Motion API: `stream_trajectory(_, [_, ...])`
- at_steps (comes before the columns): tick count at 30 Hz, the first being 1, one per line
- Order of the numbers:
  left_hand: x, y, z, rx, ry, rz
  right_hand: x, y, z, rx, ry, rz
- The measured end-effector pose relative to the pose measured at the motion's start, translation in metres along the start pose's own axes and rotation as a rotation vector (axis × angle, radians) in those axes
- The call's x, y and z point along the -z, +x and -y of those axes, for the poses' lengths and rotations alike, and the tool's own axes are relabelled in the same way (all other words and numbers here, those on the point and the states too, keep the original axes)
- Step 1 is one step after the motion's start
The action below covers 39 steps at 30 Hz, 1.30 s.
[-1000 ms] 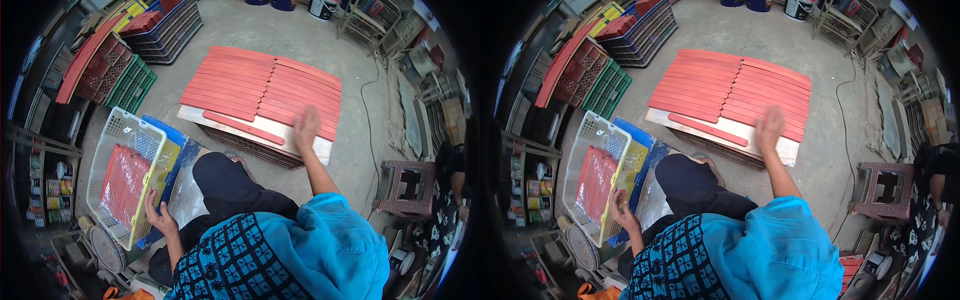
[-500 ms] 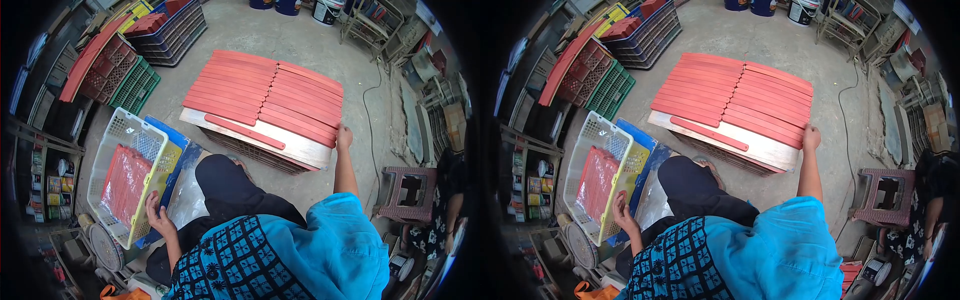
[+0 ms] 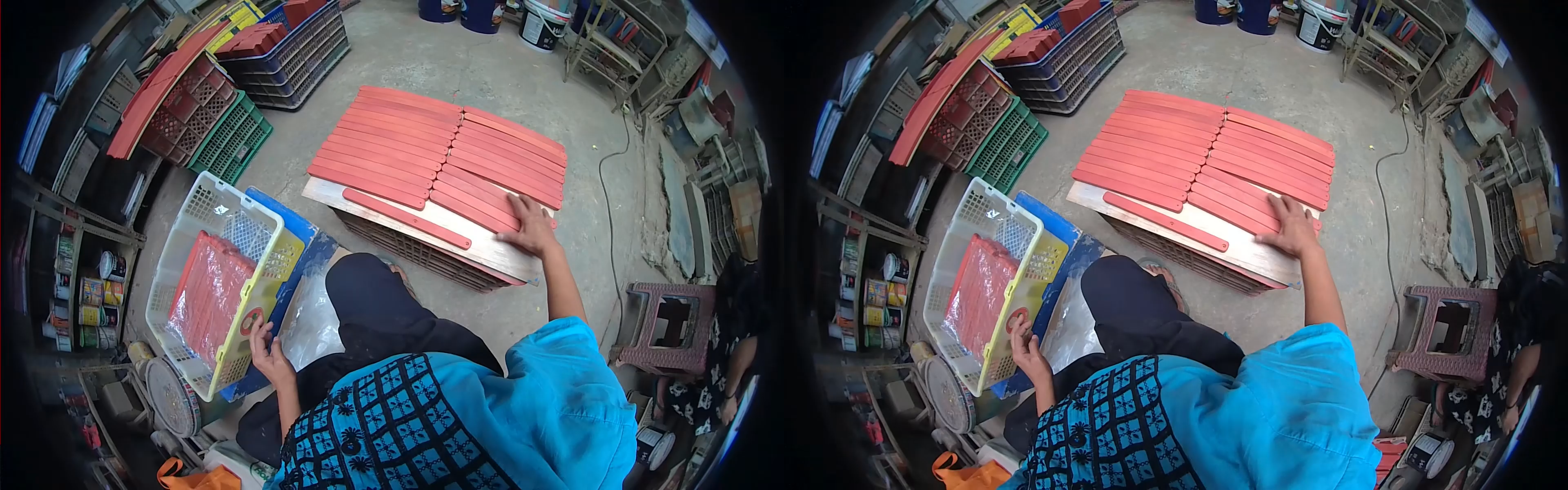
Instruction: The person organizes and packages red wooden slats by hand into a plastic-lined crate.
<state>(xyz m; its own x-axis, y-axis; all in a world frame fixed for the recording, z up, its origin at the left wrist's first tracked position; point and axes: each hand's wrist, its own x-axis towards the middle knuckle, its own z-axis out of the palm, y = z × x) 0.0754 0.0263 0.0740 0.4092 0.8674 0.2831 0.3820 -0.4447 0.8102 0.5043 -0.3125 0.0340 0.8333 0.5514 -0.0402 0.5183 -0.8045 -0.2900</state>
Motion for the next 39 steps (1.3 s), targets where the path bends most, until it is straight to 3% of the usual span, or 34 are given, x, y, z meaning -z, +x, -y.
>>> stream_trajectory(2, [-0.003,-0.001,-0.003,0.017,-0.011,0.002,-0.003,0.005,0.012,0.059,-0.148,0.056])
stream_trajectory(9, [-0.004,-0.003,-0.005,0.05,-0.014,0.046,0.005,0.011,0.02,0.197,-0.024,-0.031])
stream_trajectory(13, [-0.006,-0.007,-0.007,0.082,-0.096,0.062,0.012,-0.003,0.022,0.058,0.068,0.063])
stream_trajectory(17, [-0.012,-0.009,-0.01,0.109,-0.223,0.089,0.021,-0.031,0.03,-0.003,0.284,0.028])
stream_trajectory(19, [-0.017,-0.007,-0.012,0.131,-0.353,0.216,0.034,-0.041,0.051,-0.017,0.412,0.039])
stream_trajectory(23, [-0.037,0.005,-0.049,0.15,-0.751,0.623,0.054,-0.045,0.141,0.237,0.586,0.04])
stream_trajectory(25, [-0.052,0.007,-0.076,0.137,-1.009,0.699,0.057,-0.048,0.2,0.37,0.655,0.095])
stream_trajectory(28, [-0.068,0.003,-0.09,0.358,-1.562,0.608,0.047,-0.063,0.278,0.608,0.596,0.192])
stream_trajectory(29, [-0.063,0.001,-0.101,0.483,-1.63,0.477,0.044,-0.071,0.3,0.657,0.567,0.247])
stream_trajectory(31, [-0.055,0.002,-0.088,0.616,-1.497,0.206,0.025,-0.084,0.328,0.792,0.441,0.142])
stream_trajectory(32, [-0.049,0.003,-0.078,0.6,-1.575,0.239,0.016,-0.084,0.336,0.873,0.466,0.069])
stream_trajectory(35, [-0.032,-0.005,-0.049,0.588,-1.743,0.236,0.0,-0.083,0.352,0.763,0.683,0.234])
stream_trajectory(39, [-0.017,-0.012,-0.049,0.567,-1.872,0.142,0.005,-0.086,0.36,0.747,0.723,0.205])
